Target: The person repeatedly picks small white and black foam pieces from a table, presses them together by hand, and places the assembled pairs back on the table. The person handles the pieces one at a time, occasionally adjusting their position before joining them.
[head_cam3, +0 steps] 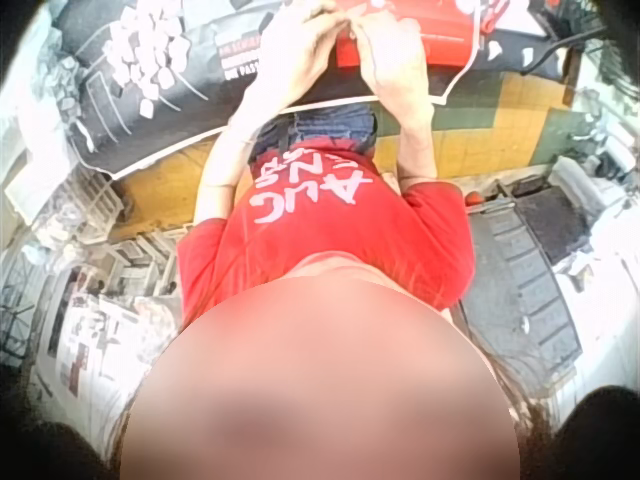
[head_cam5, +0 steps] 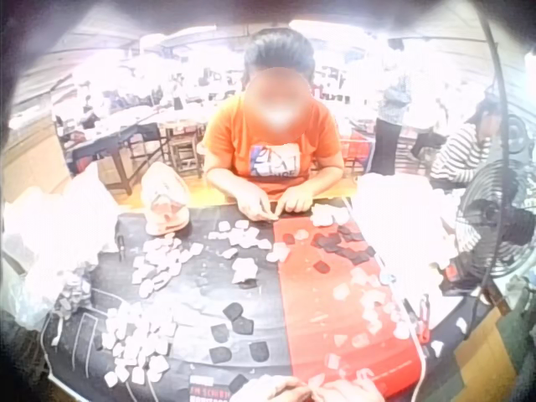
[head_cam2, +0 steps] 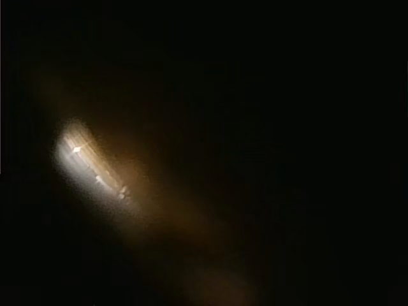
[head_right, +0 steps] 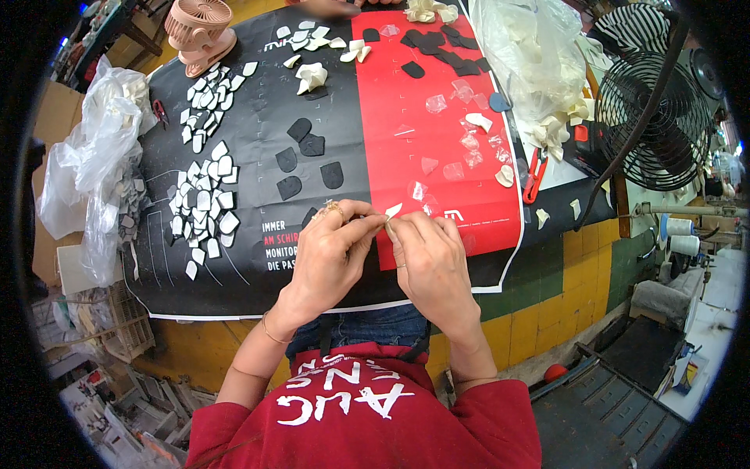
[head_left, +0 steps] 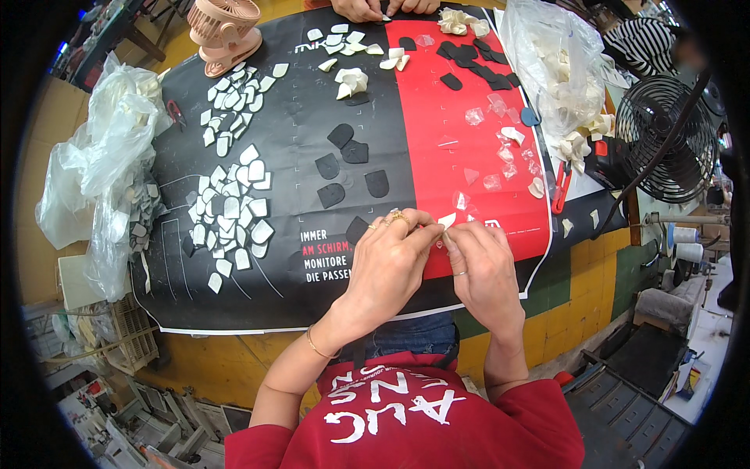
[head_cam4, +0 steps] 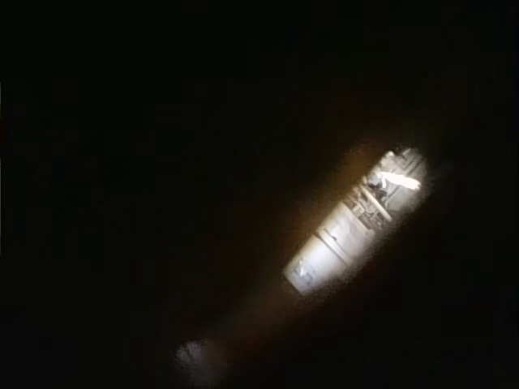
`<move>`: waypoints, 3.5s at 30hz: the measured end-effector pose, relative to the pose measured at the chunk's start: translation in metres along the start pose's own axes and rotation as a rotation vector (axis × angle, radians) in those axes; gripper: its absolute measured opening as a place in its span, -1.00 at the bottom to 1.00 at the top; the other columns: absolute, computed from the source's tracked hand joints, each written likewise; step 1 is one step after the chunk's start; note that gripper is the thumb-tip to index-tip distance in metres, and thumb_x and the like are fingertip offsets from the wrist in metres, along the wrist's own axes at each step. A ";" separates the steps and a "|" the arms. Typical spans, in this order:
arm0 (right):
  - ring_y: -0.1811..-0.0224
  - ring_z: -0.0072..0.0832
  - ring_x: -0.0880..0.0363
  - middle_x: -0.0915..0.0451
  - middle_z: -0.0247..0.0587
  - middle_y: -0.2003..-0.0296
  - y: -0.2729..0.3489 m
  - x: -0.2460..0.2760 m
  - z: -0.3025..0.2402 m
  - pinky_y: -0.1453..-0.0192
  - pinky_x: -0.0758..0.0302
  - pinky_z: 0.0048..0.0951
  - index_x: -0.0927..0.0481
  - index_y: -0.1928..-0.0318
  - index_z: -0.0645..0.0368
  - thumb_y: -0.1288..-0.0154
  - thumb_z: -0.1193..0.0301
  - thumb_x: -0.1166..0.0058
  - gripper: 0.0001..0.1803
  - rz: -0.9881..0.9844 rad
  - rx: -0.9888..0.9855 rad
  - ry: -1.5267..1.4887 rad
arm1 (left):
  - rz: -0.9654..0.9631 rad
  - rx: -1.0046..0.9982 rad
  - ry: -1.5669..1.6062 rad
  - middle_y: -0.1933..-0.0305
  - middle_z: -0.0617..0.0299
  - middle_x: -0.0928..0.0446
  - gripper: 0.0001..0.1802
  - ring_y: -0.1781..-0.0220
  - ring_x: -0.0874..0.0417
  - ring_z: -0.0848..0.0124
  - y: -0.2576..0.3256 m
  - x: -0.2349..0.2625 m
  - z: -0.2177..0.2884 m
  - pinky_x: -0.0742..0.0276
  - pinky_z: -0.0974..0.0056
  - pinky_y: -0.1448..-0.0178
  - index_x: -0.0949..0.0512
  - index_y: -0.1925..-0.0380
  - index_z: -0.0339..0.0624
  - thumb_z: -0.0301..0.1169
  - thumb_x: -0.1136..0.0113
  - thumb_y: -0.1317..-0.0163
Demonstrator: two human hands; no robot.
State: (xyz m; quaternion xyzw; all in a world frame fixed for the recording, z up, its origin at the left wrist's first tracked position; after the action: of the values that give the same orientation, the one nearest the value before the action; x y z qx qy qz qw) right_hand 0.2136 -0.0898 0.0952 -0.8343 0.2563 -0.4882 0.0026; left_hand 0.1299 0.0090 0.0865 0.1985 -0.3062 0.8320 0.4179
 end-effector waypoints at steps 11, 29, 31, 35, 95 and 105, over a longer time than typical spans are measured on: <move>0.33 -0.15 -0.54 -0.60 -0.11 0.32 0.000 0.001 0.000 0.11 -0.43 -0.21 -0.64 0.18 0.30 -0.36 0.49 -0.15 -0.88 0.022 0.004 -0.015 | -0.006 0.012 0.010 0.17 0.14 -0.60 -0.80 0.17 -0.63 0.18 0.004 -0.002 0.000 -0.50 0.14 0.07 -0.67 0.19 -0.31 -0.61 -0.25 -0.16; 0.33 -0.16 -0.54 -0.59 -0.12 0.30 -0.001 -0.004 0.001 0.09 -0.42 -0.20 -0.60 0.17 0.28 -0.38 0.48 -0.11 -0.88 0.016 -0.026 0.004 | 0.107 0.058 0.040 0.24 0.14 -0.60 -0.84 0.23 -0.64 0.15 0.006 -0.004 -0.003 -0.52 0.14 0.11 -0.69 0.24 -0.31 -0.58 -0.31 -0.14; 0.31 -0.14 -0.54 -0.60 -0.11 0.29 -0.001 -0.004 0.001 0.08 -0.42 -0.20 -0.61 0.15 0.28 -0.39 0.47 -0.11 -0.87 0.013 -0.024 -0.006 | 0.108 0.057 0.033 0.24 0.14 -0.60 -0.84 0.23 -0.64 0.15 0.006 -0.004 -0.002 -0.52 0.14 0.11 -0.69 0.25 -0.31 -0.58 -0.31 -0.14; 0.30 -0.13 -0.53 -0.60 -0.11 0.27 -0.001 -0.005 0.002 0.07 -0.42 -0.19 -0.61 0.13 0.28 -0.40 0.47 -0.10 -0.86 -0.003 -0.034 -0.025 | 0.102 0.052 0.017 0.24 0.15 -0.61 -0.84 0.23 -0.64 0.15 0.006 -0.004 -0.003 -0.52 0.14 0.11 -0.69 0.24 -0.31 -0.57 -0.32 -0.14; 0.37 -0.49 -0.67 -0.70 -0.17 0.34 -0.059 0.018 0.054 0.28 -0.56 -0.46 -0.70 0.11 0.32 -0.36 0.48 -0.23 -0.83 0.340 -0.143 -0.343 | 0.142 0.408 0.782 0.29 0.26 -0.70 -0.77 0.26 -0.67 0.56 -0.051 -0.032 -0.058 -0.61 0.41 0.12 -0.67 0.04 -0.40 -0.46 -0.24 -0.42; 0.33 -0.68 -0.60 -0.67 -0.30 0.29 -0.034 0.024 0.075 0.26 -0.55 -0.60 -0.62 -0.06 0.37 -0.34 0.47 -0.32 -0.66 0.277 -0.279 -0.758 | 0.141 -0.001 0.165 0.05 -0.02 -0.67 -0.52 0.13 -0.69 0.28 -0.067 -0.020 -0.025 -0.57 0.30 -0.01 -0.54 -0.18 -0.33 -0.44 -0.32 -0.27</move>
State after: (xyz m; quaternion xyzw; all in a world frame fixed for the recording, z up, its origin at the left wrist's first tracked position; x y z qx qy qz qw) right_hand 0.2986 -0.0887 0.0848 -0.9048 0.4104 -0.1028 0.0493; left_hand 0.1947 0.0452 0.0794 0.1070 -0.2846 0.8727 0.3821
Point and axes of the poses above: each hand's wrist, its own y-axis away from the middle knuckle, its own x-axis out of the back of the hand, z = x × y, the point moved 7 cm from there along -y, towards the middle knuckle
